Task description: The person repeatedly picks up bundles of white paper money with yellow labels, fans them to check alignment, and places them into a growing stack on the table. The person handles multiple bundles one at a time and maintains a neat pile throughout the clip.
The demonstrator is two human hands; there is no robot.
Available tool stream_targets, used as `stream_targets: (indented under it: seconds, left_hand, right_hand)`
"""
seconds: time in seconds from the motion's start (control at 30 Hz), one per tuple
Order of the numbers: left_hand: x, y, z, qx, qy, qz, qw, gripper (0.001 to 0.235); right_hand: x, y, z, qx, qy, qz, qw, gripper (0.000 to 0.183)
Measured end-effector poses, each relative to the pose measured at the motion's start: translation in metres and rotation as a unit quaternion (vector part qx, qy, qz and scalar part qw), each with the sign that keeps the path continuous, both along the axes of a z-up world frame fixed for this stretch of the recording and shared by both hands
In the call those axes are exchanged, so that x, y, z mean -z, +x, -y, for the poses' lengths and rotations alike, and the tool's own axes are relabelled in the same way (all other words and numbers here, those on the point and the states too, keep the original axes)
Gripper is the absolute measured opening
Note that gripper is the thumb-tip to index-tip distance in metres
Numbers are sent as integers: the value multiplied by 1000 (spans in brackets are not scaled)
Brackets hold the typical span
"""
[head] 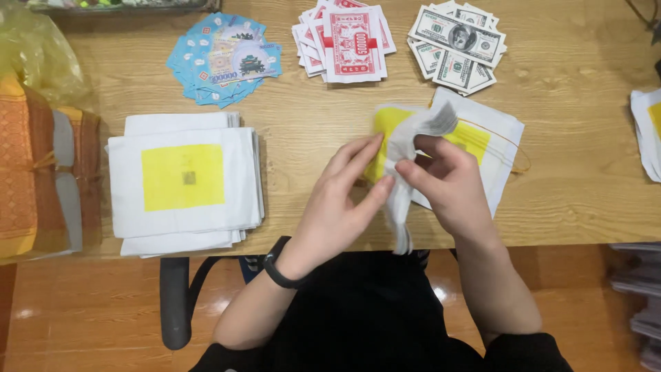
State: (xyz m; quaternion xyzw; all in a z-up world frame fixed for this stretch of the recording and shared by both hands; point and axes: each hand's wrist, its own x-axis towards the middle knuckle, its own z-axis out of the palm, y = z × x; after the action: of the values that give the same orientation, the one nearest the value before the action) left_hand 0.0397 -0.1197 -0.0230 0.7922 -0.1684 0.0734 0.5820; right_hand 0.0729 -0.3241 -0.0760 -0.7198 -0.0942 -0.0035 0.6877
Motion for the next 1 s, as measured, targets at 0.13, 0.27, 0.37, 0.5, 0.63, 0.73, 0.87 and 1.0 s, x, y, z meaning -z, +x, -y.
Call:
stream_targets:
  seconds: [0.13,0.27,0.37,0.5,0.63,0.73,0.87,1.0]
  left_hand:
    - [7,1,1,14,-102,-64,993,69]
    - [14,1,-8,23,-151,-97,984,68]
    - [4,0,-13,36,-154,-123,980,67]
    - [-10,-3,-12,34,-145,-155,977,62]
    - [-15,-3,-10,46,-172,-169,969,65]
    - [-9,-1,-9,44,-173,-166,970,66]
    - [-2,-1,-11,34,-178,-164,970,65]
    - [1,-3,-14,37,-164,-145,975,59]
  right_hand:
    - [-8,18,-14,-57,76,-39,995,45]
    - [-11,16,-25,-77,109,-54,990,48]
    - [-15,15,-27,-83,118,-56,988,50]
    - [-29,9,-31,-55,125,-94,986,50]
    - [-28,7,-30,-46,123,-96,987,51]
    - [-29,7,-32,-57,137,-89,985,55]
    - [-26,7,-33,-61,157,-107,980,58]
    - [-26,7,-34,-62,148,-96,982,53]
